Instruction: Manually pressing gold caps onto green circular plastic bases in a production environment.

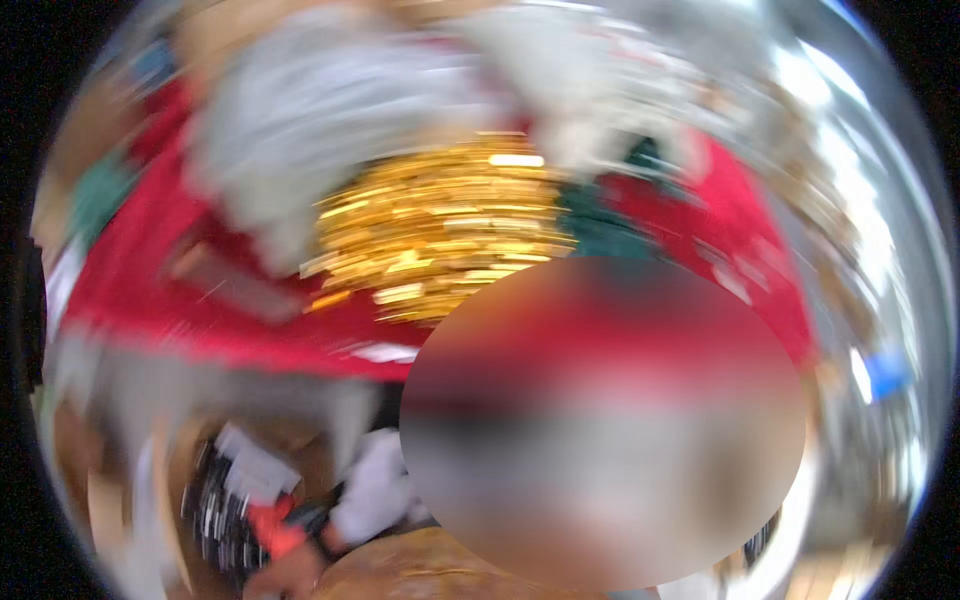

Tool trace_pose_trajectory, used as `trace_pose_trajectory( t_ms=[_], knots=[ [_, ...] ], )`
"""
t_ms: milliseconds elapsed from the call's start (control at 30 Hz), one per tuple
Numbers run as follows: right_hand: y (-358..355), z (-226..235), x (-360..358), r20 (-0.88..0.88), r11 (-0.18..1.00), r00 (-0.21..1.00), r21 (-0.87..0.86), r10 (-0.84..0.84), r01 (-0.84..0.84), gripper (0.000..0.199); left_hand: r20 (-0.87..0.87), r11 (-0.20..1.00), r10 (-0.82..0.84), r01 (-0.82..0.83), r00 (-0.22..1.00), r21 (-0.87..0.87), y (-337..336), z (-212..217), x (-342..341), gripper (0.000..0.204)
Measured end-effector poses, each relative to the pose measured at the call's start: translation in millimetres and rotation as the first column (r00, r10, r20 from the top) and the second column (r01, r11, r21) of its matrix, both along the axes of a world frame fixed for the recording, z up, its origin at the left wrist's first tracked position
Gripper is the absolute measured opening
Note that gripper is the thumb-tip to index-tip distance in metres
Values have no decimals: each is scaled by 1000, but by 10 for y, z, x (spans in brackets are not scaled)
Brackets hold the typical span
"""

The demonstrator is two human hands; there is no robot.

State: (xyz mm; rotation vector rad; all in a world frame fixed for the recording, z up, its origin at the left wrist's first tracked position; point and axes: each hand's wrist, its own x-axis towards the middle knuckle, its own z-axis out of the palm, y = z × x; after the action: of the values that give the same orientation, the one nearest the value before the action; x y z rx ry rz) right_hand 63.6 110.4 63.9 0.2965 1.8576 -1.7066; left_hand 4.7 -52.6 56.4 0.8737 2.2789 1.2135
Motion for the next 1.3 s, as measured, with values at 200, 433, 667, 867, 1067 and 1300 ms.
trace_pose_trajectory(
  t_ms=[200, 433, 667, 867, 1067, 1300],
  knots=[
    [-391, -127, 46, -505, 772, 862, 533, -36, 345, 20, 760, 887, 118, -411, 639, 208, -114, -521, -167, 53],
    [-128, 82, 451, -655, 725, 753, 486, -67, 488, 39, 904, 958, -74, -223, 421, 182, 216, 17, -2, 68],
    [-164, -286, 461, -623, 731, 779, 501, -67, 463, 28, 736, 969, 40, -206, 676, 137, 316, 29, 218, 63],
    [-33, -196, 447, 49, 670, 757, -430, -651, 605, 28, 185, 998, 62, -66, 981, 16, 436, 168, 377, 62],
    [64, -212, 562, 80, 668, 768, -443, -635, 598, 40, 147, 994, -105, 99, 984, 44, 341, -109, 285, 54],
    [134, -276, 456, -584, 818, 769, 290, -260, 497, 36, 451, 985, -67, -12, 890, 170, 371, -140, 32, 54]
  ],
)
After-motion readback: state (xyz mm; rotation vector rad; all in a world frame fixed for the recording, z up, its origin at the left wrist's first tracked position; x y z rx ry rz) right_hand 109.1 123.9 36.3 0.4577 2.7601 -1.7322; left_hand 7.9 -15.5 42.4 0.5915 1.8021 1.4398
